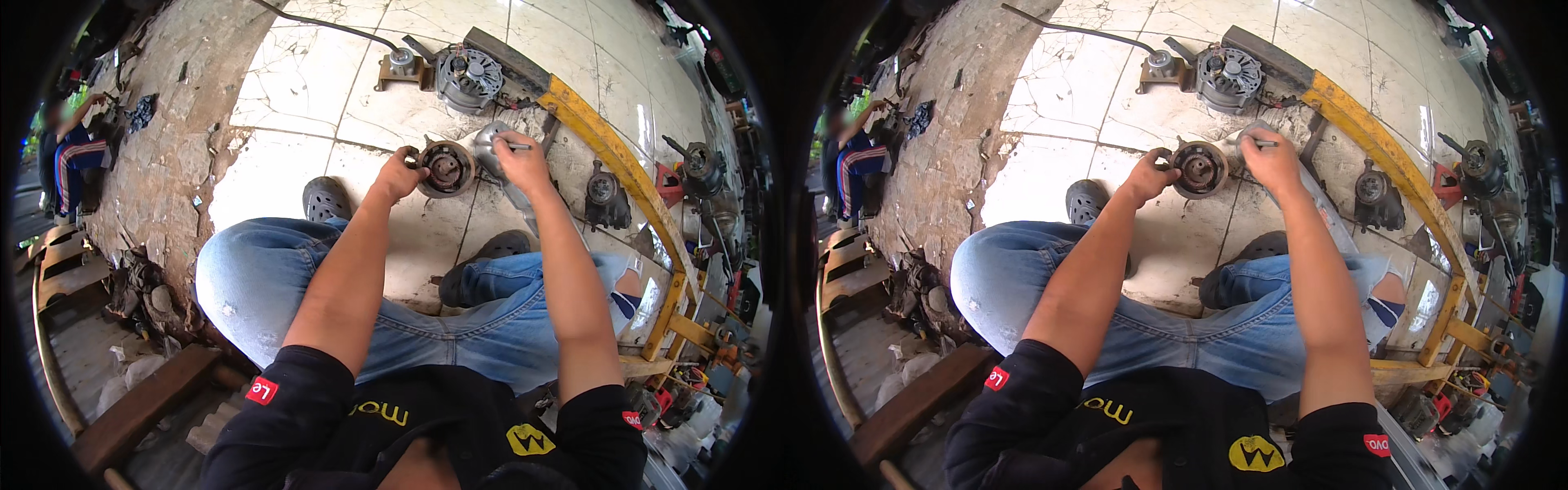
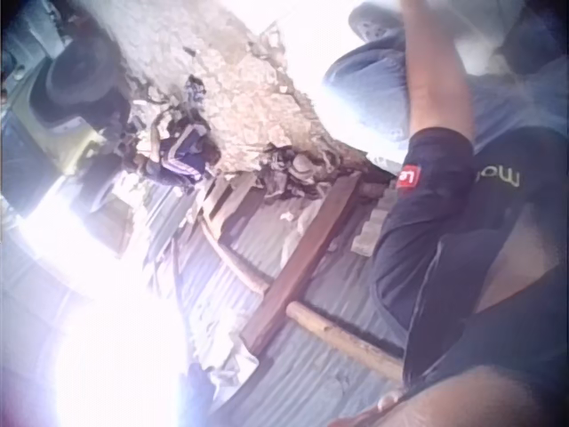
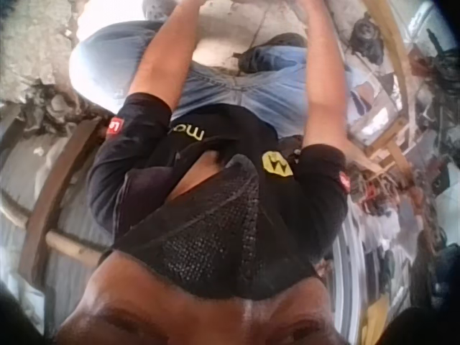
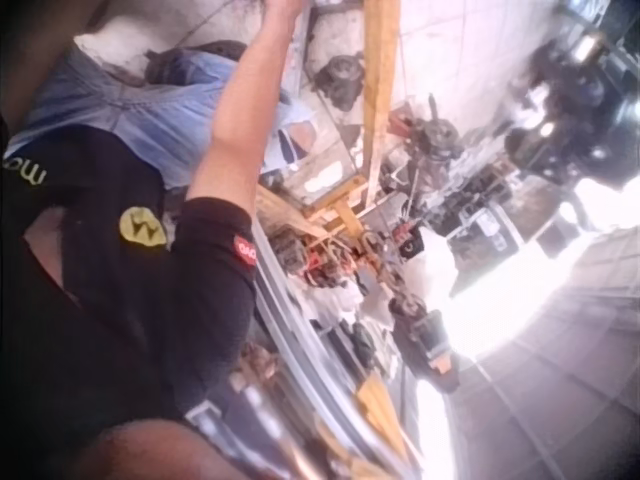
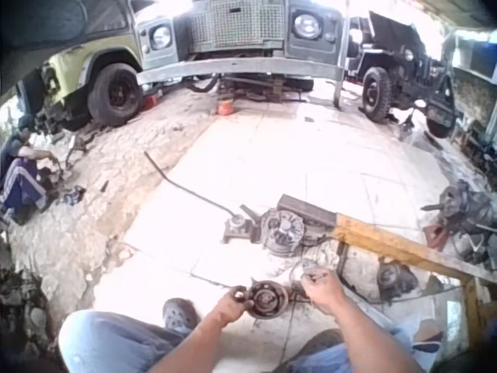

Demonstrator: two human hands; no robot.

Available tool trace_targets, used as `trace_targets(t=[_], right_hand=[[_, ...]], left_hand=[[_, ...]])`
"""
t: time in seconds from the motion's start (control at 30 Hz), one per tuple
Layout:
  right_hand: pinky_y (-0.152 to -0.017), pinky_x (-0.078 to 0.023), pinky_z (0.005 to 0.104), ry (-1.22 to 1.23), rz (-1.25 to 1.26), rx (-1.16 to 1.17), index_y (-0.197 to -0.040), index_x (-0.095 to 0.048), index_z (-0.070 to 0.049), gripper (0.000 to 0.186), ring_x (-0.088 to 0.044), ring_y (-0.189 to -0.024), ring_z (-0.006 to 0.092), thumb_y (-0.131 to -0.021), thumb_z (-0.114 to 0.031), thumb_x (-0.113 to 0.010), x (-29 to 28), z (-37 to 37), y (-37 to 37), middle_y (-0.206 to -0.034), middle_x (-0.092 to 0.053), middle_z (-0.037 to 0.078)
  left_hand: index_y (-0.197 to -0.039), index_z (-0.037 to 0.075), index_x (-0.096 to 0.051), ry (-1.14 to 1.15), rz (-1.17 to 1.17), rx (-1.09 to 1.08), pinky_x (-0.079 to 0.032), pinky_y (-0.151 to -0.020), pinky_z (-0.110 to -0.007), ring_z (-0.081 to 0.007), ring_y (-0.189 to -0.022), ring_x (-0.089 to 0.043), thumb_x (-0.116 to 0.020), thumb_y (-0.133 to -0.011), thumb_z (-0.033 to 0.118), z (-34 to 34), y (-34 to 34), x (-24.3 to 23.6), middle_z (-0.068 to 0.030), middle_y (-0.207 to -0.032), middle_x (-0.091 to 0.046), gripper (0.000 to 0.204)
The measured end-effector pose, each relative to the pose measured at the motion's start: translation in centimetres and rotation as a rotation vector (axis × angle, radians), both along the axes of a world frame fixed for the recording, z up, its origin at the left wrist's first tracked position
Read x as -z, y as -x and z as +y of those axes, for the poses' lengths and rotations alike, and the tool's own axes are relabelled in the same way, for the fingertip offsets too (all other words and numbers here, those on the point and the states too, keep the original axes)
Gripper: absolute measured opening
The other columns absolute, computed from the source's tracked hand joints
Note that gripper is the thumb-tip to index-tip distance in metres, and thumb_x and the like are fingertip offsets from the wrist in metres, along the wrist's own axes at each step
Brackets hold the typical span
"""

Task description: The person sits on the floor and cleans a cylindrical motor component using a wire brush and a metal rod. They scrub the exterior and interior surfaces, rotate the part to access different areas, and scrape the inside with the rod.

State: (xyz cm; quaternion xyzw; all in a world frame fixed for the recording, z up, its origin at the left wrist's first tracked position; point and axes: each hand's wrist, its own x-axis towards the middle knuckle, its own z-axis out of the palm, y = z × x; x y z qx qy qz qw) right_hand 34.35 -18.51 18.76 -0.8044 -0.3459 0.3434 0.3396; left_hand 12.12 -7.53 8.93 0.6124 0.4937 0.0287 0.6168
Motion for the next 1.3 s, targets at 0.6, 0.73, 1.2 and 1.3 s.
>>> trace_targets(t=[0.6,0.73,1.2,1.3], right_hand=[[-0.079,-0.054,0.0383,0.206,-0.361,-0.186,-0.098,-0.074,-0.009,0.029,-0.069,-0.082,0.0327,-0.084,-0.031,-0.062,0.1,-1.3,-0.2,-0.087,-0.073,0.016],[-0.079,-0.054,0.0381,0.036,-0.221,-0.119,-0.097,-0.074,-0.008,0.028,-0.07,-0.082,0.0317,-0.083,-0.03,-0.064,-1.3,-2.0,0.7,-0.086,-0.072,0.018],[-0.084,-0.053,0.0376,-0.014,-0.261,-0.345,-0.109,-0.071,-0.005,0.028,-0.07,-0.093,0.0344,-0.089,-0.023,-0.062,-5.4,-3.8,1.8,-0.097,-0.071,0.021],[-0.089,-0.051,0.0386,-0.047,-0.34,-0.42,-0.116,-0.069,-0.007,0.03,-0.067,-0.104,0.0349,-0.091,-0.022,-0.062,-3.5,-5.2,2.4,-0.108,-0.069,0.021]], left_hand=[[-0.142,0.0,-0.041,0.0,0.004,-0.025,-0.049,-0.097,-0.035,-0.031,-0.112,-0.064,-0.075,-0.084,0.019,-0.1,0.0,0.0,-0.0245,-0.12,-0.065,0.07],[-0.143,0.002,-0.041,0.0,0.07,0.015,-0.048,-0.099,-0.036,-0.0315,-0.116,-0.062,-0.074,-0.084,0.02,0.1,-0.4,-1.3,-0.0236,-0.123,-0.064,0.07],[-0.143,0.002,-0.042,-0.07,0.101,0.014,-0.049,-0.096,-0.037,-0.0302,-0.114,-0.062,-0.073,-0.084,0.018,-0.2,-0.8,-2.1,-0.0236,-0.124,-0.063,0.069],[-0.143,0.002,-0.042,-0.093,0.097,0.011,-0.049,-0.097,-0.037,-0.0303,-0.113,-0.062,-0.073,-0.084,0.019,-0.2,-0.5,-1.5,-0.0232,-0.122,-0.064,0.068]])
